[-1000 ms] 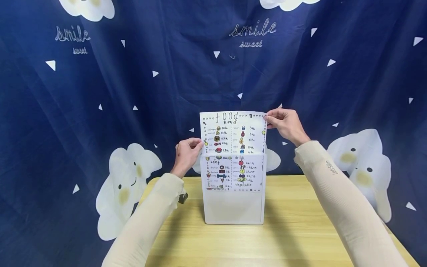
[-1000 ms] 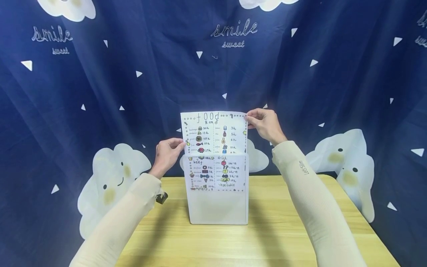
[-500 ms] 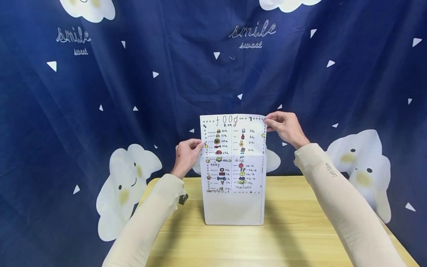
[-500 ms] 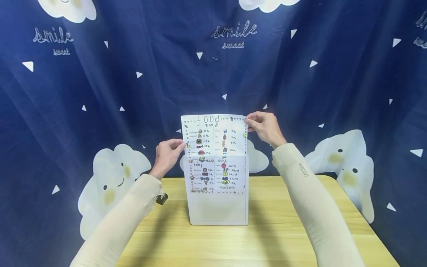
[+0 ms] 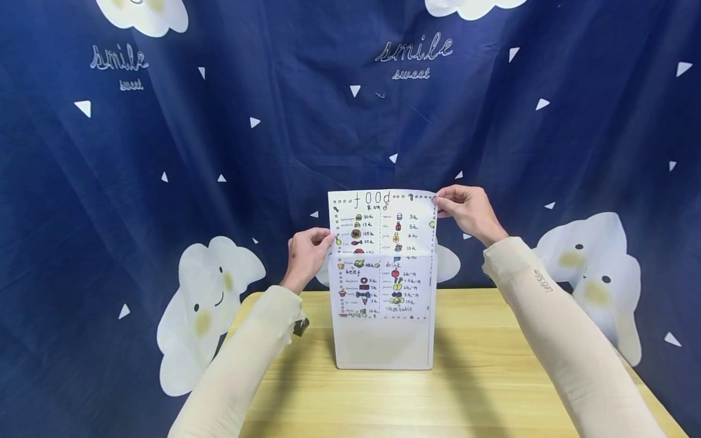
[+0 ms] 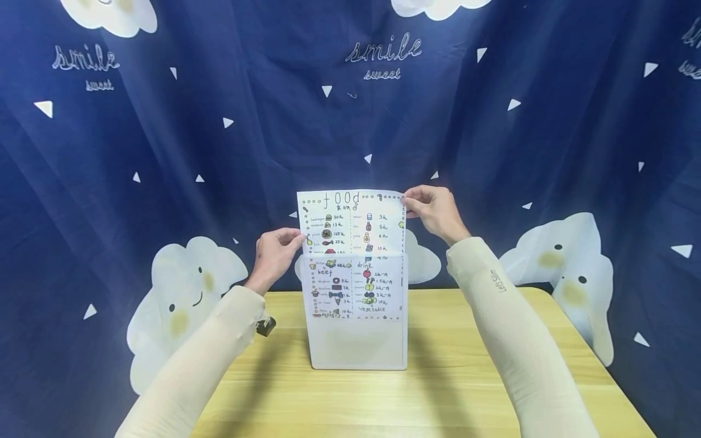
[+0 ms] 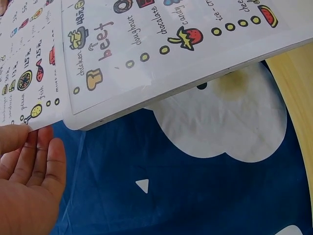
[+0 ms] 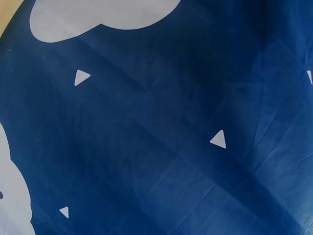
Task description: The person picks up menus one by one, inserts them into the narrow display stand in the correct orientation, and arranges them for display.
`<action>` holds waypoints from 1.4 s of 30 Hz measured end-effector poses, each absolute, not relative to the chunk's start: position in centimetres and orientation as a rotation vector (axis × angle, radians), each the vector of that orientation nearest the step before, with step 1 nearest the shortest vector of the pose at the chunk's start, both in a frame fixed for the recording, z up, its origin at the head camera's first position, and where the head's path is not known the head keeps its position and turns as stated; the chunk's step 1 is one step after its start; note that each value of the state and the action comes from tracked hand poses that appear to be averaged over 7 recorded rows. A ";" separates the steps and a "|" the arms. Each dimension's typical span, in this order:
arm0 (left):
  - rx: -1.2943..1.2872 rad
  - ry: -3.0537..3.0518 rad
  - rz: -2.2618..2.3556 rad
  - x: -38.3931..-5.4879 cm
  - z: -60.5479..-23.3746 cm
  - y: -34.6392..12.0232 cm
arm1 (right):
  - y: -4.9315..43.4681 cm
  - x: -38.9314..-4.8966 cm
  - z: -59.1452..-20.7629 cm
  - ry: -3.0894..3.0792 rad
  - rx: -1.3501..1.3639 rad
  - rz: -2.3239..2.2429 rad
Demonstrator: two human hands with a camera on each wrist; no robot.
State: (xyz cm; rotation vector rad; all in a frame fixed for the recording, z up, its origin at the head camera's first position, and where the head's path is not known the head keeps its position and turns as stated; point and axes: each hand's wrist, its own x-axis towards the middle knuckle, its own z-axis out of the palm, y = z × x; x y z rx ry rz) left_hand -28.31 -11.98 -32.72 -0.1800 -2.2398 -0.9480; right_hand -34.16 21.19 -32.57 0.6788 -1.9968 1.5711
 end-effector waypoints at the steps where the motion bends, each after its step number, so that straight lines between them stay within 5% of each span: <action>1: -0.179 -2.240 -0.948 -28.3 -32.7 -12.0 | 21.2 -34.2 -32.6 -2.001 0.674 1.570; 42: -0.167 -2.226 -0.944 -28.6 -32.9 -12.0 | 21.1 -34.3 -33.8 -2.032 0.687 1.553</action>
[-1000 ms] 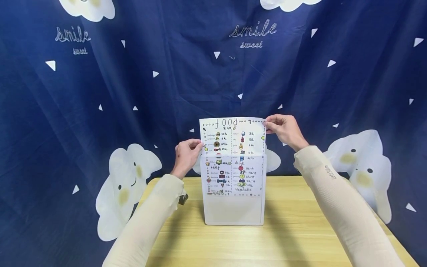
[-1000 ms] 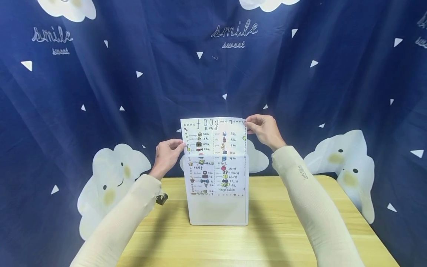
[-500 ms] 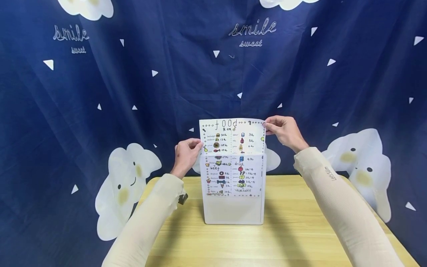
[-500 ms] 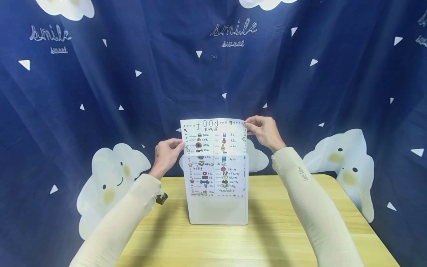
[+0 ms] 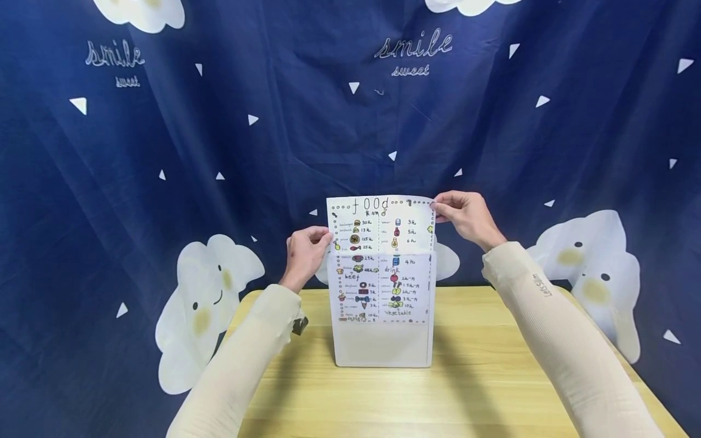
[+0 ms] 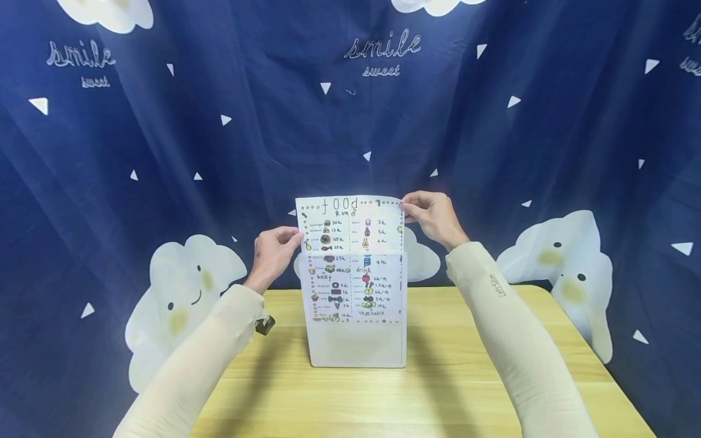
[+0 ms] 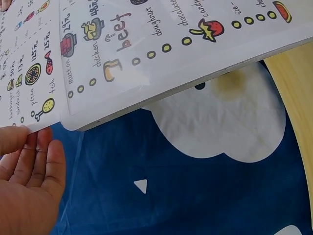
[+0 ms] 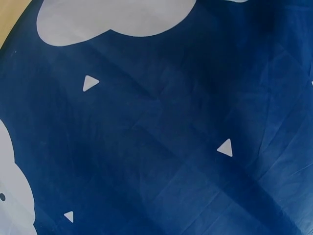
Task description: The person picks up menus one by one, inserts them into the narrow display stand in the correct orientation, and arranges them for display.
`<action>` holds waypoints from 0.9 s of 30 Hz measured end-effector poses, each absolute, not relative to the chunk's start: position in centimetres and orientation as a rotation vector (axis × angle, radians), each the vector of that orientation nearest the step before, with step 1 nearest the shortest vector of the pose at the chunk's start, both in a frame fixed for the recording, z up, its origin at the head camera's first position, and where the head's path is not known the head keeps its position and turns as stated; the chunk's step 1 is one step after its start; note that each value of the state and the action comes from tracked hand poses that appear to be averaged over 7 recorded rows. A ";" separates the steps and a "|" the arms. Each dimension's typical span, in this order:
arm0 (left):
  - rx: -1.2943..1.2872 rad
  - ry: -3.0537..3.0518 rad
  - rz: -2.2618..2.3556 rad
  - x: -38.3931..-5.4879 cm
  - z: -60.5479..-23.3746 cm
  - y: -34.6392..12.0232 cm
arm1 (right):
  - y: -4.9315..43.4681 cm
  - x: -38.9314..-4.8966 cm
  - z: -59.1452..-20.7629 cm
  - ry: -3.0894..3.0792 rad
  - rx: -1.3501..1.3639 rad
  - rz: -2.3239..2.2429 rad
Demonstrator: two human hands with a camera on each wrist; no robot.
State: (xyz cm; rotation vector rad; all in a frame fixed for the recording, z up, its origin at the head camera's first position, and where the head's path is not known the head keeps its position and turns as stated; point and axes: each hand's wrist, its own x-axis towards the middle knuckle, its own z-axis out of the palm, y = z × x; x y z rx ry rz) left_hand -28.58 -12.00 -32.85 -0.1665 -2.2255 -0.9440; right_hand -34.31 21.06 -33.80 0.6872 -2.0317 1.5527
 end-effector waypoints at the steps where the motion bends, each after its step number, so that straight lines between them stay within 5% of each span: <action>1: -0.167 -2.225 -0.942 -28.6 -32.8 -12.0 | 21.0 -34.3 -33.8 -2.037 0.680 1.550; 27: -0.149 -2.218 -0.937 -28.5 -32.8 -11.9 | 20.8 -34.0 -33.2 -2.002 0.668 1.548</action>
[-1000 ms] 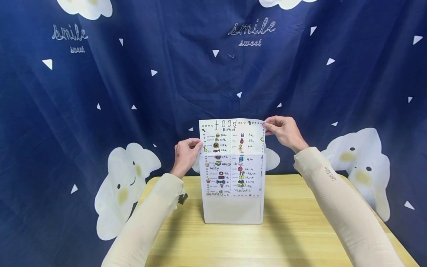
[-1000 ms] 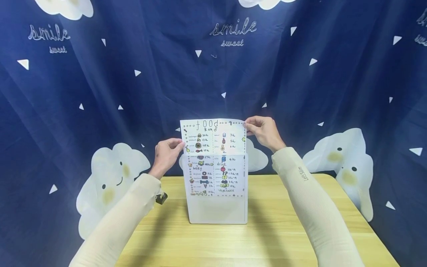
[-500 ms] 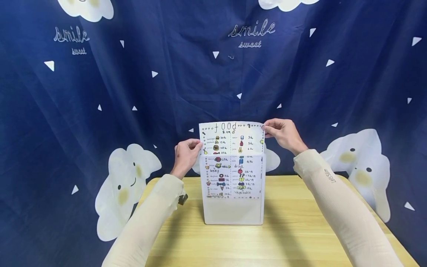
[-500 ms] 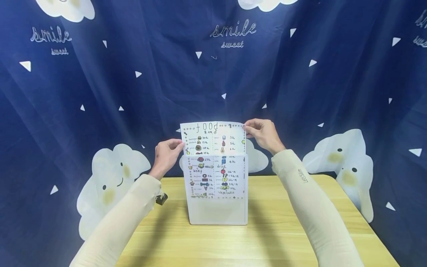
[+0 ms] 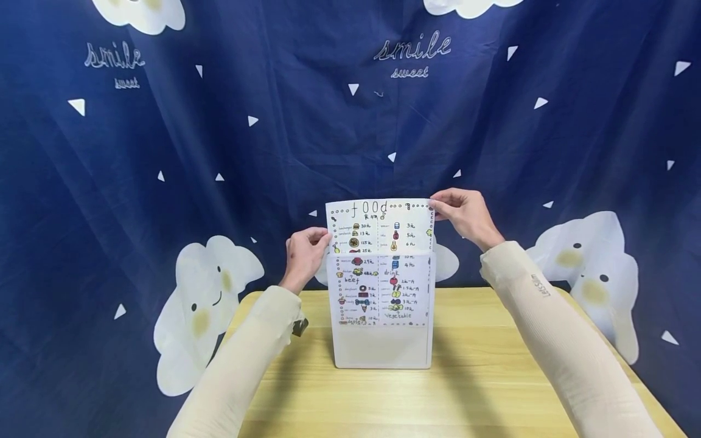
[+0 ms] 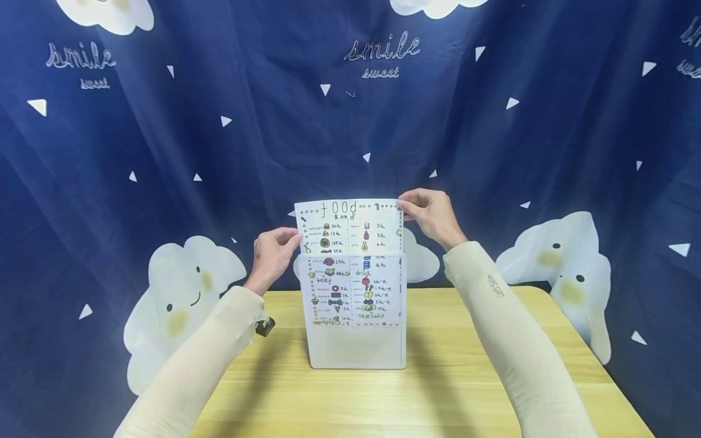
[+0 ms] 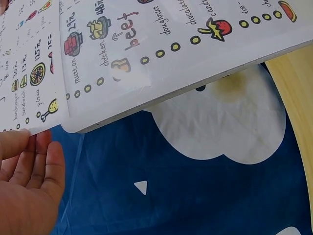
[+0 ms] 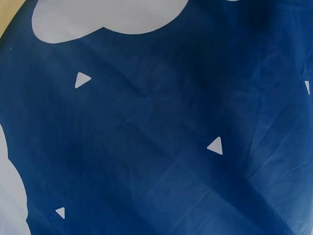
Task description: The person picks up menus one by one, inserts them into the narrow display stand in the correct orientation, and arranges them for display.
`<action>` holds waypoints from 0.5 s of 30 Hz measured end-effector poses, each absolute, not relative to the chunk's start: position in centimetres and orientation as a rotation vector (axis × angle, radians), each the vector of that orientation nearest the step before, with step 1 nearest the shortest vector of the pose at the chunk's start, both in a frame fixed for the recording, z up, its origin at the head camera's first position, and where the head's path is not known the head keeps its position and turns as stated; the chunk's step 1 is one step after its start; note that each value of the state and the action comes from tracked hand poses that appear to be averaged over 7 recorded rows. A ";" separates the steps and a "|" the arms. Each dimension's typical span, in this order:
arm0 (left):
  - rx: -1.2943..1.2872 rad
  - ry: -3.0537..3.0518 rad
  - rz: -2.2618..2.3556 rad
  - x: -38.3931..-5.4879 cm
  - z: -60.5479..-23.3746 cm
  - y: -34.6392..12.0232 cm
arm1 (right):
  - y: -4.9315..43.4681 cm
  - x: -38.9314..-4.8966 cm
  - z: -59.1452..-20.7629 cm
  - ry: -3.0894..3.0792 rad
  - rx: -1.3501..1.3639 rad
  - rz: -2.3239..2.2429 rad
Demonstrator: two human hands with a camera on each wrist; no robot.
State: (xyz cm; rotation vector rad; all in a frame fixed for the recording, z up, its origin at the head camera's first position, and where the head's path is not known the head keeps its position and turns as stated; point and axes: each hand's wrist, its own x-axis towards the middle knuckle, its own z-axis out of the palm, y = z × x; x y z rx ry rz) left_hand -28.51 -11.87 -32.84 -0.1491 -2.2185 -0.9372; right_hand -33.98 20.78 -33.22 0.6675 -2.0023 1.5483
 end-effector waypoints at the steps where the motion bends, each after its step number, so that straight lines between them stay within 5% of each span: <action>1: -0.148 -2.218 -0.936 -28.5 -32.8 -11.9 | 20.7 -34.0 -33.2 -1.999 0.665 1.544; 15: -0.159 -2.216 -0.930 -28.4 -32.8 -12.0 | 20.7 -33.6 -33.5 -2.002 0.741 1.502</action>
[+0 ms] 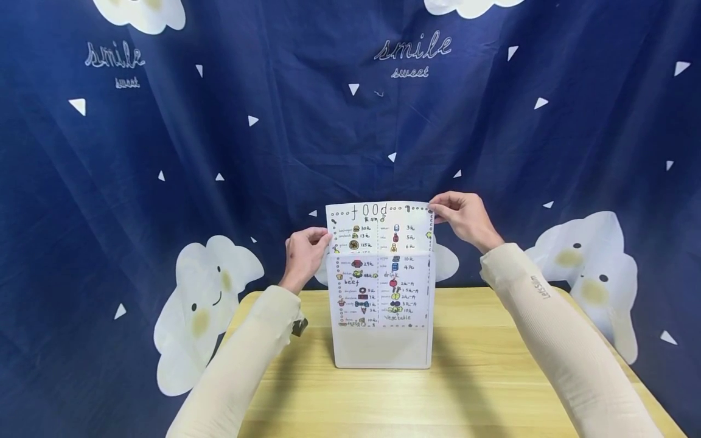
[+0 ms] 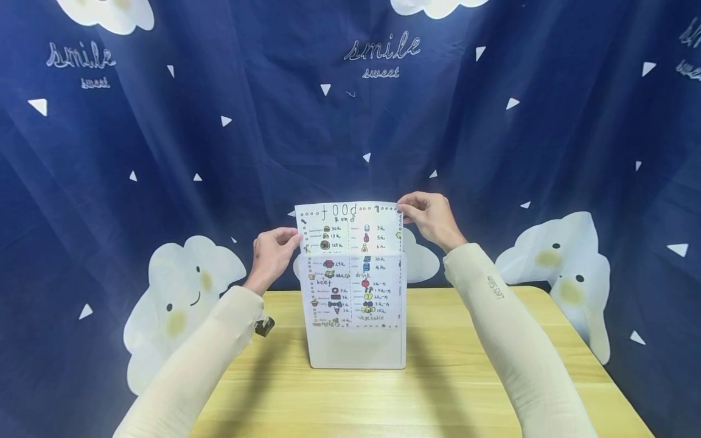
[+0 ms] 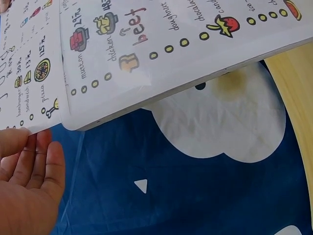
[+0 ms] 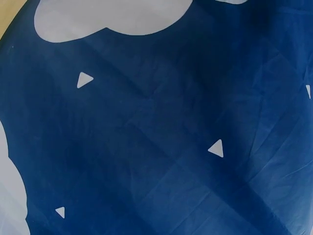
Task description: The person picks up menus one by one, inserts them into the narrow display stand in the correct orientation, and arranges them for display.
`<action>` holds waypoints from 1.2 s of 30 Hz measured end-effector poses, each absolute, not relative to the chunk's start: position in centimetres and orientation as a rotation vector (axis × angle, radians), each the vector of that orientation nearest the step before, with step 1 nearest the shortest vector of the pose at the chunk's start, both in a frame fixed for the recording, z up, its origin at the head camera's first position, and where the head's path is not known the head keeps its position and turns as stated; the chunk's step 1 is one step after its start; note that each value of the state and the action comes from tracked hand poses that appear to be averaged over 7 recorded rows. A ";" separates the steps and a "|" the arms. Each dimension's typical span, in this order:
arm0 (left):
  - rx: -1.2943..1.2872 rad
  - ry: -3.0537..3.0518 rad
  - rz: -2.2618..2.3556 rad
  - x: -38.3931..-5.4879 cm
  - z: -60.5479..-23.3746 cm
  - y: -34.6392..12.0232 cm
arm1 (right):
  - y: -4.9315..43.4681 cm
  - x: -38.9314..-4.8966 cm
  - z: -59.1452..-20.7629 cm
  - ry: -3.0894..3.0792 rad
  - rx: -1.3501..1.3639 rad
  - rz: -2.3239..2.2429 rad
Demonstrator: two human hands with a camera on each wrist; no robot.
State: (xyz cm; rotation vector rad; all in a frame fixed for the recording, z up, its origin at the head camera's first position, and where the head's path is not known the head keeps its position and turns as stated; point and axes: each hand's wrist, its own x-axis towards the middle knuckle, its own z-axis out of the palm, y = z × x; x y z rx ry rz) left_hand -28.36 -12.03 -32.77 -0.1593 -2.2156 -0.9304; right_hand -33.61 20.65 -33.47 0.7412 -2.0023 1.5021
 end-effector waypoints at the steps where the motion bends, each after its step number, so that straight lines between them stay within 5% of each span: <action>1: -0.158 -2.216 -0.931 -28.3 -32.8 -12.0 | 20.6 -33.6 -33.5 -2.004 0.741 1.501; 36: -0.153 -2.197 -0.935 -28.2 -32.7 -11.9 | 20.4 -33.4 -34.8 -2.074 0.747 1.504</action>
